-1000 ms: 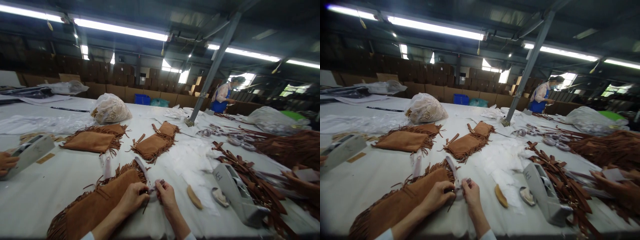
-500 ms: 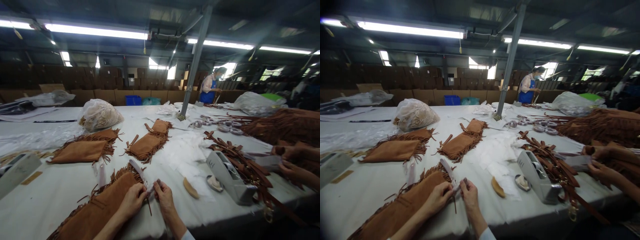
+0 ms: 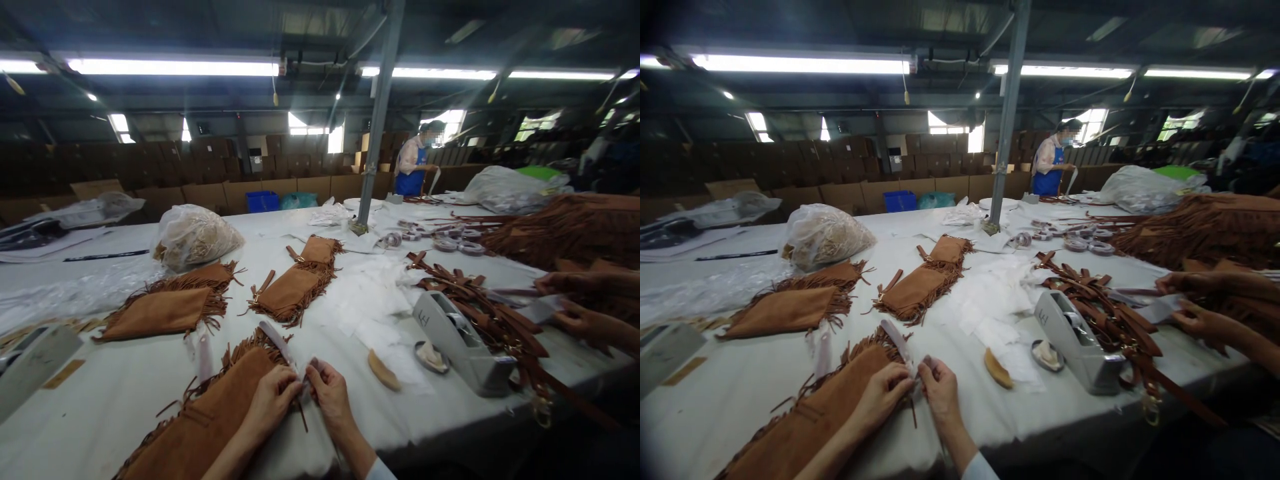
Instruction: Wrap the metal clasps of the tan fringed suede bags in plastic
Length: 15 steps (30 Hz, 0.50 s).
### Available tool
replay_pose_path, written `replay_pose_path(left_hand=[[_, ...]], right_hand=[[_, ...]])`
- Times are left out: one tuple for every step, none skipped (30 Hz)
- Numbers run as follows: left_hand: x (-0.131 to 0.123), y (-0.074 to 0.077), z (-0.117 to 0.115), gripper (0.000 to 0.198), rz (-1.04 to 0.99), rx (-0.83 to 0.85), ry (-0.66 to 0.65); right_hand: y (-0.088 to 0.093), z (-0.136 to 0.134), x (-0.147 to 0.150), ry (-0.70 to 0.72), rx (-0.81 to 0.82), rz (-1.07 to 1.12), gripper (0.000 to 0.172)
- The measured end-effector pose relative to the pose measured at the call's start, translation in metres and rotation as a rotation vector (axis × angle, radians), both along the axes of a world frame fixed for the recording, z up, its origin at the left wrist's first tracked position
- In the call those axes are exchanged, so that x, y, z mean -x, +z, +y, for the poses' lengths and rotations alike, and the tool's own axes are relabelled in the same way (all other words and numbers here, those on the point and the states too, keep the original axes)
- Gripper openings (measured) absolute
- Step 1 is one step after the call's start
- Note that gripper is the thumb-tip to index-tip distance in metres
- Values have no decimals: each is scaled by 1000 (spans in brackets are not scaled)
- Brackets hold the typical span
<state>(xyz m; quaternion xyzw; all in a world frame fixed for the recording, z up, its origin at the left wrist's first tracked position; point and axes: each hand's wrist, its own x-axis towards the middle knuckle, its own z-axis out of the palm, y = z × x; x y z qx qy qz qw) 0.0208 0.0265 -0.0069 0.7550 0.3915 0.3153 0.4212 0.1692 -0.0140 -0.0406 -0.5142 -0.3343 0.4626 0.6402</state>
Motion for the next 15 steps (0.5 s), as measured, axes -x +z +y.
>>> replay_pose_path(left_hand=[[-2,-1,1,17,1,21,18],[-2,-3,2,18,4,43,37],[-3,-3,2,19,7,61,51],[-2,-4,2,19,6,70,56],[-2,-5,2,19,5,71,54],[-1,-5,2,19,5,71,55],[-1,-6,1,20,4,65,60],[-1,-7,1,20,-1,56,63],[0,-9,0,20,-11,49,60],[0,-11,0,20,-26,49,50],[0,-13,0,22,-42,57,37],[0,-14,1,27,-55,69,25],[0,-15,1,33,-59,81,15],[0,-15,2,39,-55,92,5],[-1,-15,4,41,-45,95,-9]], right_hand=[[0,-1,0,33,-11,-3,40],[0,-3,-1,77,-22,-3,42],[0,-4,-2,122,-31,-2,44],[-1,-5,-3,164,-32,-9,43],[-3,-6,-4,190,-22,-26,39],[-4,-7,-4,199,-1,-54,35],[-5,-7,-5,195,27,-84,32],[-5,-8,-5,185,56,-111,32],[-5,-8,-6,176,82,-130,31],[-5,-8,-6,170,100,-139,31],[-5,-9,-6,169,110,-142,30],[-4,-9,-6,169,112,-144,30],[-4,-9,-6,170,111,-147,30],[-3,-10,-5,168,109,-150,31],[-3,-10,-5,166,106,-152,32]])
